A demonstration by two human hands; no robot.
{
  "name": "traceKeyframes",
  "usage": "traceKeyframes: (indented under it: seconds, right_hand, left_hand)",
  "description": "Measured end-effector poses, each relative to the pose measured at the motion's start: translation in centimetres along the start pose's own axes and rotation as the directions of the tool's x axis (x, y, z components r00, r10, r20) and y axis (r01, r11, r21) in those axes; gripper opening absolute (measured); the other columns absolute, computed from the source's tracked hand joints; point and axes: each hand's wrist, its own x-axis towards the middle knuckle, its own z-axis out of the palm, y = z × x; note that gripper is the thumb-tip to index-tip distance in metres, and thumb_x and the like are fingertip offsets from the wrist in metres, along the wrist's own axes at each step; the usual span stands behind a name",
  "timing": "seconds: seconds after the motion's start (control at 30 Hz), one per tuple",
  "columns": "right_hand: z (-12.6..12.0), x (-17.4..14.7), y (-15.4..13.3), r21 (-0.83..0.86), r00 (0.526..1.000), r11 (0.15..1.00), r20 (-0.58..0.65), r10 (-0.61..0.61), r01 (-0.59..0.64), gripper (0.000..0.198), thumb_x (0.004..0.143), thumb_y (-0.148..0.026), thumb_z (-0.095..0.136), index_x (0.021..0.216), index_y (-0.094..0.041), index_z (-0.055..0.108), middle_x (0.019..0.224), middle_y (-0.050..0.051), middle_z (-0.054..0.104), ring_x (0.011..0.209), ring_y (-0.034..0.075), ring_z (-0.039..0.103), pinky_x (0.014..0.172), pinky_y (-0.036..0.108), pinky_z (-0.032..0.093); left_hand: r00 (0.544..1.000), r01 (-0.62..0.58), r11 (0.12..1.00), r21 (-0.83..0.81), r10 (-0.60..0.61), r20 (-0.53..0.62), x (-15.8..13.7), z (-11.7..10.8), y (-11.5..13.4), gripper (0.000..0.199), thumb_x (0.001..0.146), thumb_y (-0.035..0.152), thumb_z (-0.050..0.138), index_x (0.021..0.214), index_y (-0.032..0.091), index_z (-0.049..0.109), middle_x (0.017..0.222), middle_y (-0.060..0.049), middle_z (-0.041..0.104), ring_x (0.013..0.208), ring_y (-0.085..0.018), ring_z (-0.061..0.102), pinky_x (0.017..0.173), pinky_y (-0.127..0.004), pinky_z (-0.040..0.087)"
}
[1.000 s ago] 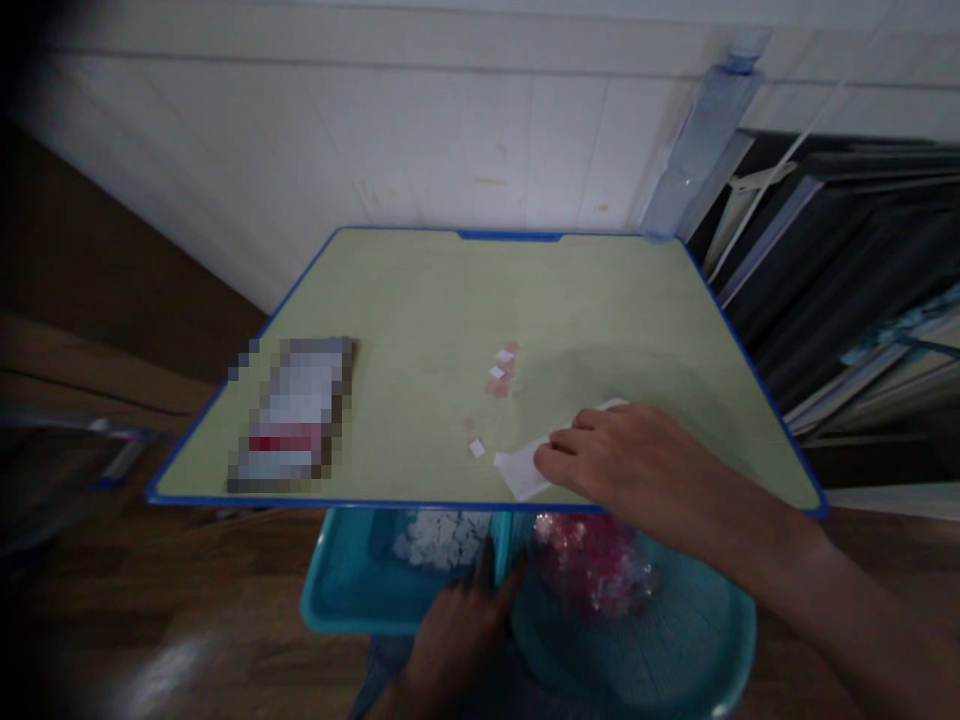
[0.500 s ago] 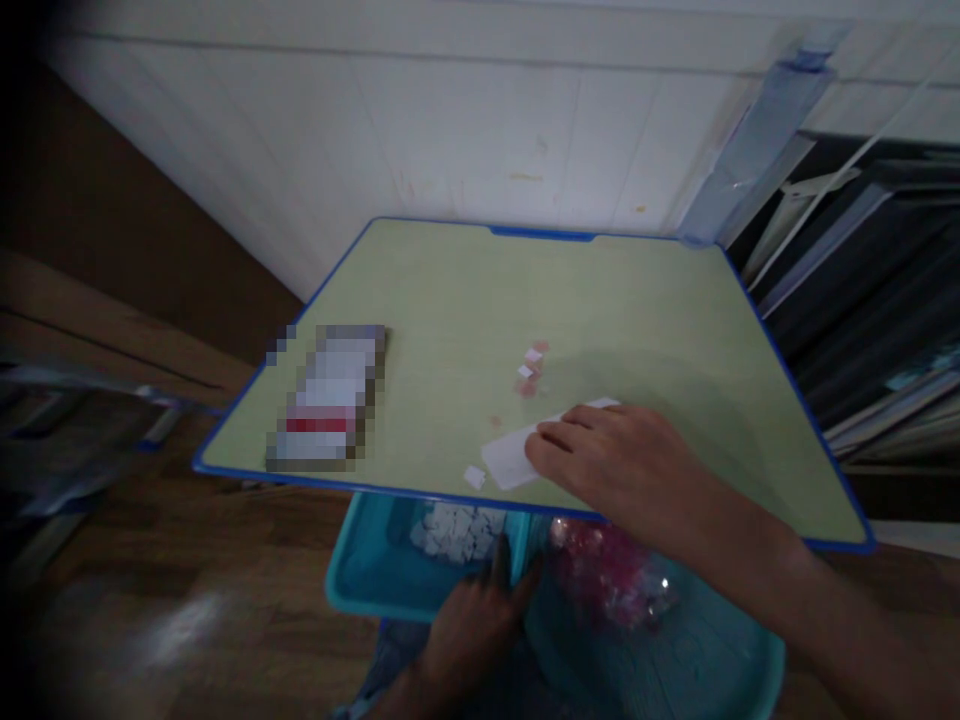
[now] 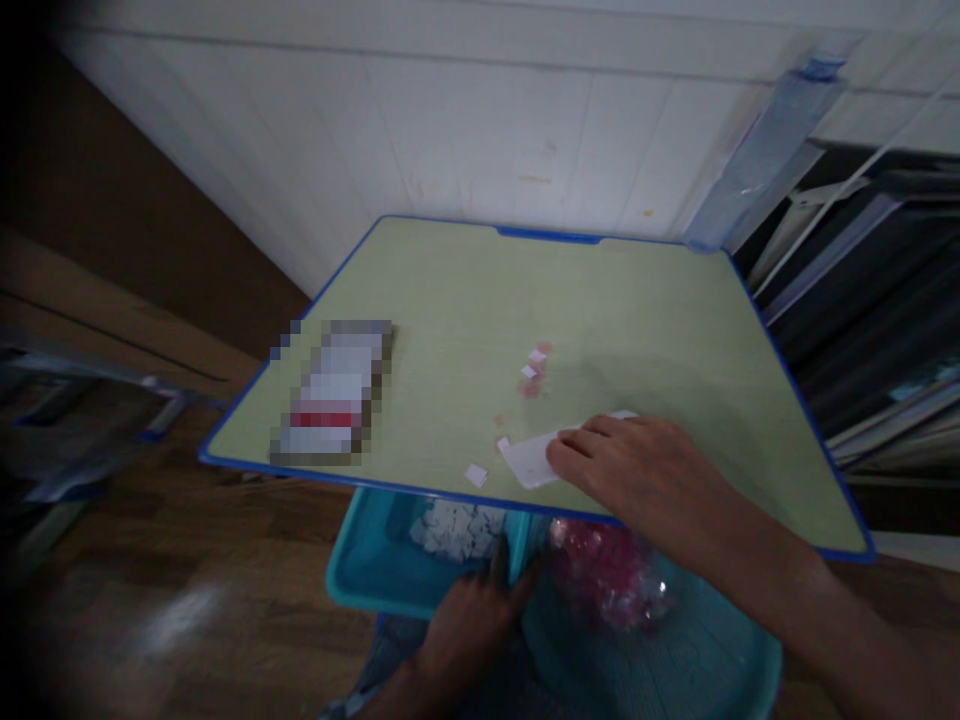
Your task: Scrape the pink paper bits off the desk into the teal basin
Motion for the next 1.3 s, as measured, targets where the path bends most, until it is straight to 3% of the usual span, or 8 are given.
traceKeyframes:
  seconds: [0.43,0.63,0.8,0.93,1.07,1.3]
  right_hand:
    - [-0.4,-0.1,-0.4,0.087,1.0,0.996,0.02,-0.014,0.013,0.036,0.078,0.002,0.045,0.099,-0.021,0.062,0.098,0.004,0.07,0.077,0.018,0.065,0.059,0.028,0.045]
    - [-0.3,0.8,-0.4,0.061,0.998,0.998,0.063,0.02,-0.024,0.035,0.078,0.002,0.048,0.1,-0.021,0.063,0.099,0.004,0.07,0.077,0.019,0.064,0.06,0.029,0.044]
    - [-0.3,0.1,0.0,-0.035,0.996,0.996,0.016,0.087,-0.086,0.035,0.077,0.001,0.046,0.102,-0.019,0.061,0.094,0.007,0.07,0.074,0.022,0.064,0.057,0.032,0.043]
    - [-0.4,-1.1,-0.5,0.013,0.999,0.999,-0.016,0.046,-0.046,0.037,0.074,0.003,0.044,0.098,-0.02,0.061,0.092,0.006,0.07,0.071,0.021,0.064,0.057,0.032,0.045]
    - [-0.3,-1.5,-1.5,0.046,0.997,0.997,0.036,0.064,-0.066,0.038,0.074,0.003,0.045,0.098,-0.021,0.061,0.095,0.006,0.07,0.072,0.02,0.064,0.058,0.032,0.046]
    - [-0.6,0.9,-3.9,0.122,0.998,0.99,0.009,-0.068,0.066,0.028,0.076,-0.004,0.052,0.096,-0.022,0.059,0.098,0.006,0.07,0.075,0.02,0.064,0.059,0.031,0.046]
  left_hand:
    - [1.0,-0.009,1.0,0.002,0.009,-0.001,-0.1,-0.2,-0.1,0.055,0.091,0.018,0.035,0.144,0.032,0.03,0.129,-0.029,0.05,0.073,-0.023,0.068,0.058,-0.033,0.055]
    - [1.0,-0.004,1.0,-0.004,0.004,0.007,-0.1,-0.1,-0.1,0.06,0.089,0.014,0.039,0.145,0.032,0.026,0.129,-0.028,0.05,0.075,-0.023,0.068,0.059,-0.033,0.055]
    - [1.0,-0.003,1.0,-0.005,0.003,0.008,-0.1,-0.1,-0.1,0.057,0.091,0.015,0.037,0.145,0.033,0.028,0.126,-0.027,0.053,0.076,-0.023,0.068,0.059,-0.033,0.055]
    - [1.0,0.006,1.0,0.007,-0.006,0.001,-0.1,0.0,-0.1,0.059,0.091,0.015,0.035,0.145,0.035,0.025,0.124,-0.025,0.055,0.073,-0.022,0.068,0.058,-0.032,0.055]
    - [1.0,0.003,1.0,0.02,-0.003,0.004,-0.1,0.2,0.0,0.06,0.091,0.014,0.033,0.146,0.034,0.022,0.123,-0.024,0.055,0.073,-0.022,0.068,0.058,-0.032,0.054]
    - [0.999,-0.028,1.0,-0.014,0.028,0.02,0.0,0.2,-0.2,0.056,0.092,0.016,0.03,0.146,0.031,0.025,0.114,-0.023,0.061,0.074,-0.023,0.068,0.057,-0.032,0.054]
